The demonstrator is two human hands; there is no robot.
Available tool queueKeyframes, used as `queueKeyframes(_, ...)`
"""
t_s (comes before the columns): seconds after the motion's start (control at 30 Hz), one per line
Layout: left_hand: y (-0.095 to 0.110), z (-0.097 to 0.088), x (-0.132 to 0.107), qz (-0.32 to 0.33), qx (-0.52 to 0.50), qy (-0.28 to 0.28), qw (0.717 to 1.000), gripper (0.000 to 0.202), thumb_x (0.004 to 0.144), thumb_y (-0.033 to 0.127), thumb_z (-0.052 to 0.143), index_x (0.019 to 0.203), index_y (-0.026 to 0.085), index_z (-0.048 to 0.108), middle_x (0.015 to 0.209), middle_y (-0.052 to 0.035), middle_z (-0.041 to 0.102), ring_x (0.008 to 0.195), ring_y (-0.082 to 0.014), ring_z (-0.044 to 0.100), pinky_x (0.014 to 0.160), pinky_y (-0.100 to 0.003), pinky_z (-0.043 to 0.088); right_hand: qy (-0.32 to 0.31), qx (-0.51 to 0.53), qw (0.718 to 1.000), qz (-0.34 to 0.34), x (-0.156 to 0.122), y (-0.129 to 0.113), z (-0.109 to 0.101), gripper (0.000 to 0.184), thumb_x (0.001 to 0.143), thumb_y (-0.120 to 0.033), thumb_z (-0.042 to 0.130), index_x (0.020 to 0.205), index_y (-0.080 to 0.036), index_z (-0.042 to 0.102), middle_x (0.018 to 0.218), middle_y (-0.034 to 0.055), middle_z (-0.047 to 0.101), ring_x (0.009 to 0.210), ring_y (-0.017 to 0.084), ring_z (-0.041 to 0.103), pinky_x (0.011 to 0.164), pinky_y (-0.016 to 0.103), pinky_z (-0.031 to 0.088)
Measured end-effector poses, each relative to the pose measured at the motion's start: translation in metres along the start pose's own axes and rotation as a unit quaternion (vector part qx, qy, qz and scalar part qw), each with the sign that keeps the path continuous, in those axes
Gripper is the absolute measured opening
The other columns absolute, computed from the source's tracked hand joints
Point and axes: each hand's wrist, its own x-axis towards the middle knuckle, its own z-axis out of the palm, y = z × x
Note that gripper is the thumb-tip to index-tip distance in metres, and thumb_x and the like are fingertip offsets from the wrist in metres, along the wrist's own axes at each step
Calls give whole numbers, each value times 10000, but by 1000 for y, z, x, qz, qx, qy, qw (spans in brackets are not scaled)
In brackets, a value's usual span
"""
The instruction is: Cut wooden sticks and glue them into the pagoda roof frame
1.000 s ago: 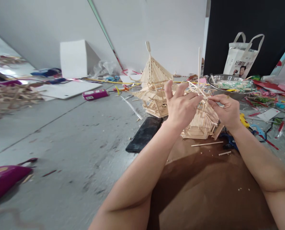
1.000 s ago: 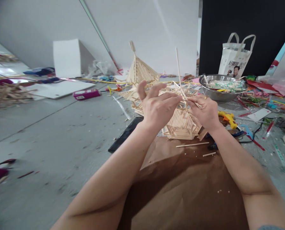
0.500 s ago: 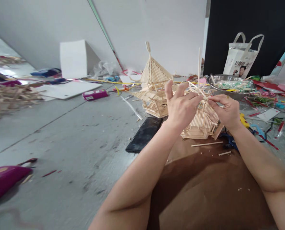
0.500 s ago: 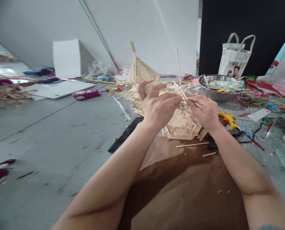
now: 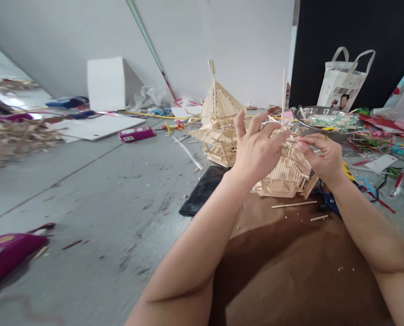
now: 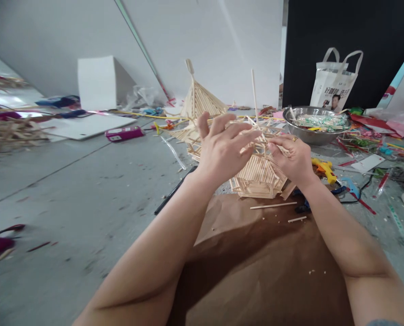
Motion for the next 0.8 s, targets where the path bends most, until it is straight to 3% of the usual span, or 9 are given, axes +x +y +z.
queueKeyframes(0.13, -11, -24, 4, -8, -17, -19, 1000, 376, 727, 153, 526, 1043, 338, 612, 1093, 13, 644, 1142, -249, 480, 1037, -494, 279, 21, -11, 1000, 0, 1, 1, -6, 140, 779, -242, 548, 786, -215, 686, 812, 24, 703, 800, 161, 646, 772, 324, 502)
queueKeyframes(0.23, -15, -48, 7, -77, -24, -43, 996, 392, 746, 144, 473, 1081, 285, 622, 1093, -14, 646, 1052, -206, 535, 971, -381, 382, 18, -30, 999, 35, 1, 5, -10, 153, 787, -260, 535, 814, -205, 675, 843, 26, 703, 814, 165, 645, 780, 327, 493)
queueKeyframes(0.37, -16, -69, 8, -200, -9, -132, 971, 384, 774, 197, 432, 1102, 219, 629, 1015, -30, 674, 854, -163, 602, 824, -307, 457, -18, -48, 993, 103, 3, 12, -13, 200, 772, -308, 533, 857, -186, 666, 861, 38, 702, 820, 182, 639, 800, 356, 477)
queueKeyframes(0.47, -18, -73, 9, -247, 29, -208, 946, 347, 781, 225, 426, 1028, 201, 667, 906, -48, 699, 771, -172, 607, 763, -314, 453, -50, -65, 987, 140, 5, 19, -15, 232, 751, -326, 532, 862, -171, 664, 862, 54, 697, 816, 194, 629, 809, 374, 463)
queueKeyframes(0.63, -21, -68, 13, -239, 77, -301, 920, 301, 770, 241, 408, 875, 181, 683, 824, -69, 694, 735, -197, 597, 650, -294, 409, -108, -85, 967, 213, 8, 35, -19, 257, 695, -307, 559, 888, -164, 650, 887, 68, 683, 821, 205, 609, 816, 388, 445)
queueKeyframes(0.8, -8, -69, 23, -188, 77, -320, 925, 242, 756, 221, 402, 713, 164, 634, 664, -31, 637, 606, -143, 534, 538, -237, 316, -106, 8, 943, 316, 6, 58, -12, 265, 660, -275, 585, 894, -153, 610, 906, 67, 655, 829, 186, 582, 839, 366, 425)
